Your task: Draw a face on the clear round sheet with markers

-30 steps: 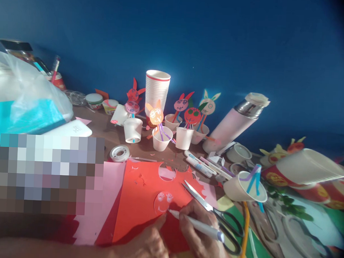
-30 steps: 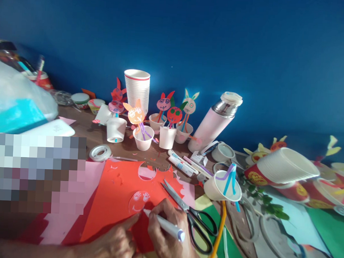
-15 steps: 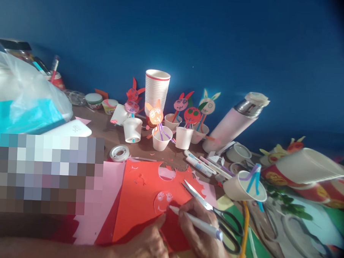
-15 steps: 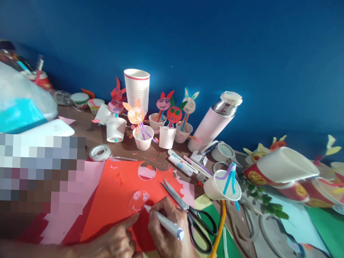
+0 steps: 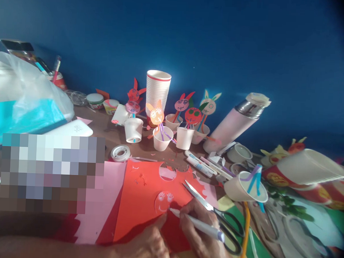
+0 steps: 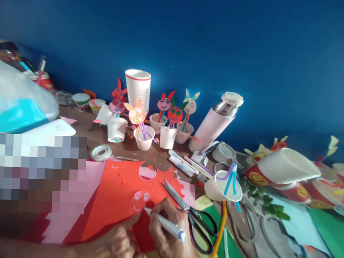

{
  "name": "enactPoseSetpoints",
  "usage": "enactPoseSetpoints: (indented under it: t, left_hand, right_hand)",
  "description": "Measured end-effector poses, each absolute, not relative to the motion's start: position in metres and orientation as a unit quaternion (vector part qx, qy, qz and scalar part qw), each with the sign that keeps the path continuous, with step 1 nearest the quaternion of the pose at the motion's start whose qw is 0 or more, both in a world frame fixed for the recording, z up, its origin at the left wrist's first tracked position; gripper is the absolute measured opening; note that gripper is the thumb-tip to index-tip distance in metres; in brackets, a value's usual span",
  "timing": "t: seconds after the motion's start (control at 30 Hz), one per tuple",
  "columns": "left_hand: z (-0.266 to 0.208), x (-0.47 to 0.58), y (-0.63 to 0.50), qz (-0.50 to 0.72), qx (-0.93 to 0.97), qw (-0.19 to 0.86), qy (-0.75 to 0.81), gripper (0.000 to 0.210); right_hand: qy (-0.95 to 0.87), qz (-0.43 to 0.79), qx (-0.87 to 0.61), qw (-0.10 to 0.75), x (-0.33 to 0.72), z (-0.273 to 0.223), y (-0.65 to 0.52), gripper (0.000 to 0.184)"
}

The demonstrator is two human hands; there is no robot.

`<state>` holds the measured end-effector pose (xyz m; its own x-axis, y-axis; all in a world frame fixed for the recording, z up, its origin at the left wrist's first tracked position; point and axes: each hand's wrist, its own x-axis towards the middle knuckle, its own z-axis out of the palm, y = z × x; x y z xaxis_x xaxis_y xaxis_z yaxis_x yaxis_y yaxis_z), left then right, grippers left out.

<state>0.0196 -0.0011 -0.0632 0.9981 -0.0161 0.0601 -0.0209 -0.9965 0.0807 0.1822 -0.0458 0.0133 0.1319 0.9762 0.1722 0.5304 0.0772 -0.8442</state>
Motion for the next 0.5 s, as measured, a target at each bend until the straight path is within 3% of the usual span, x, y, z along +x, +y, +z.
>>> enactPoseSetpoints:
  t: [0.13,0.23,0.3,0.5]
  left_hand:
    - [-0.057,0.019,-0.003,0.039,0.999,0.021,-0.005,0.020]
    - [-0.058,0.020,-0.003,0.035,0.999,0.021,-0.005,0.014]
    - [-0.061,0.020,-0.003,0.036,0.999,0.027,-0.003,0.008]
    - [-0.063,0.020,-0.001,0.061,0.996,0.059,0.001,0.015]
  right_hand:
    - [-0.613,0.258,-0.624,0.410,0.182,0.018,-0.044,0.023]
    - [-0.617,0.256,-0.617,0.416,0.183,0.019,-0.043,0.024]
    - [-0.611,0.247,-0.612,0.438,0.183,0.019,-0.043,0.024]
    - [-0.616,0.151,-0.569,0.524,0.185,0.019,-0.045,0.018]
